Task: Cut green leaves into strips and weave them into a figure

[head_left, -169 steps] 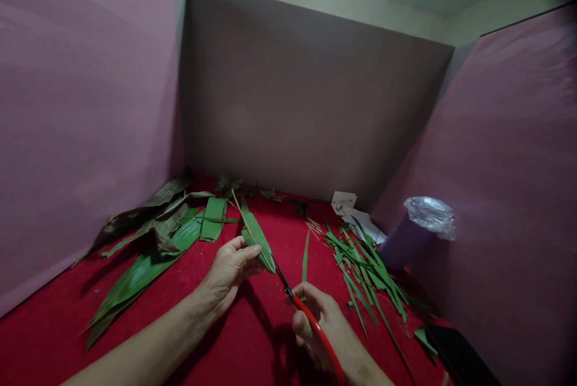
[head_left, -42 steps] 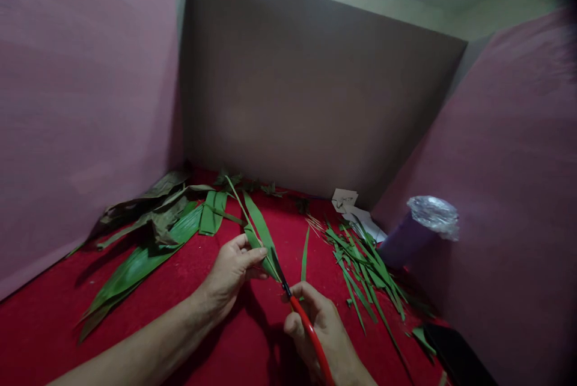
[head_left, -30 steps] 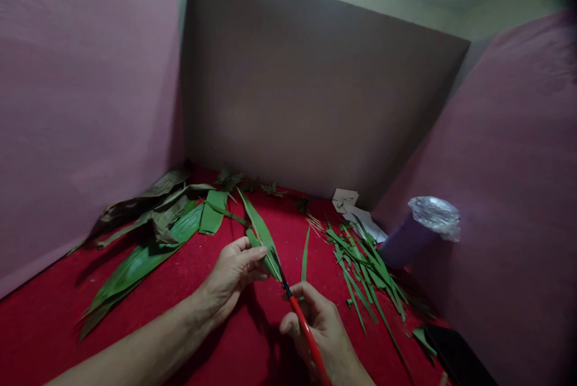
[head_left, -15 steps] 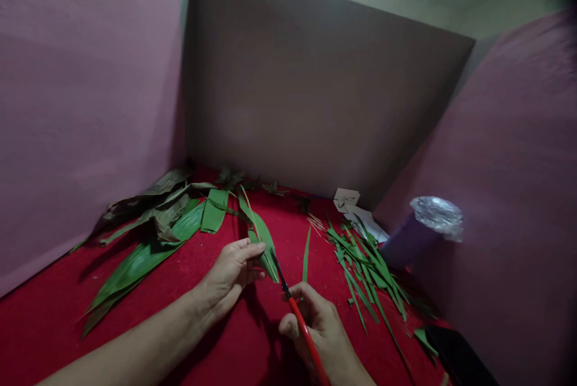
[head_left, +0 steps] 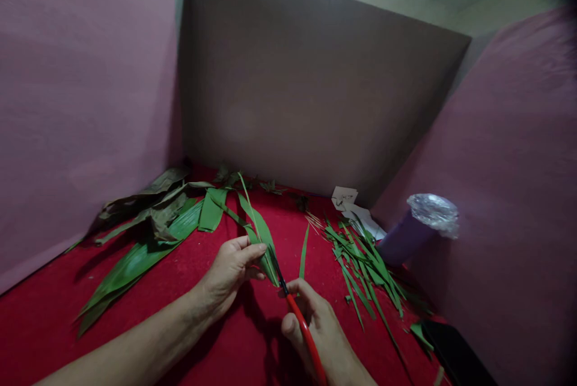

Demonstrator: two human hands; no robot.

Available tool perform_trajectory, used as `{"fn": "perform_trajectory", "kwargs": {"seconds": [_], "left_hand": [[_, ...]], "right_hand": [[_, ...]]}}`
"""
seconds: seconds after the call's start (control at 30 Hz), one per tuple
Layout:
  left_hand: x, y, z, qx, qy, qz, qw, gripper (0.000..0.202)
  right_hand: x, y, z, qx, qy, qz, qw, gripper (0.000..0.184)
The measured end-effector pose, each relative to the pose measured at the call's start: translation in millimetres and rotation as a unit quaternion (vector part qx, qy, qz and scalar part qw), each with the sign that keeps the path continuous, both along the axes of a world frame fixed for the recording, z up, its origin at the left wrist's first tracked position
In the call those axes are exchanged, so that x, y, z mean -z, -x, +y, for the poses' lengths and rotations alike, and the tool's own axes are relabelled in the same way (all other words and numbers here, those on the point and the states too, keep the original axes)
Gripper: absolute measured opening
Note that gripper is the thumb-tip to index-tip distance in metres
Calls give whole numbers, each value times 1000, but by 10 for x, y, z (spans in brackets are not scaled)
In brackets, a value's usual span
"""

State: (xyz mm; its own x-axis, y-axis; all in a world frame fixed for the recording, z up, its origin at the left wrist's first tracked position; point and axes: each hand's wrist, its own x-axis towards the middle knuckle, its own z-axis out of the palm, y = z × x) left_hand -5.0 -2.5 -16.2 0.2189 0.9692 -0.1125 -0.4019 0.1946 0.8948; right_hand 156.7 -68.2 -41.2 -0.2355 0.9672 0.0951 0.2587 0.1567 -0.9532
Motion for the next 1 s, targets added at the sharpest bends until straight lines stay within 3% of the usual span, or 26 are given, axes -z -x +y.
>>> {"fn": "perform_trajectory", "kwargs": {"seconds": [0.33, 0.67, 1.0], "left_hand": [[-20, -9, -15, -5, 0, -4, 1000, 14], [-4, -28, -41, 21, 0, 4, 1000, 13], [-33, -34, -66, 22, -2, 2, 1000, 14]], "right_hand": [[80, 51, -2, 13, 40, 73, 996, 46], [-9, 32, -10, 28, -24, -13, 999, 58], [226, 11, 28, 28, -1, 45, 999, 50]]}}
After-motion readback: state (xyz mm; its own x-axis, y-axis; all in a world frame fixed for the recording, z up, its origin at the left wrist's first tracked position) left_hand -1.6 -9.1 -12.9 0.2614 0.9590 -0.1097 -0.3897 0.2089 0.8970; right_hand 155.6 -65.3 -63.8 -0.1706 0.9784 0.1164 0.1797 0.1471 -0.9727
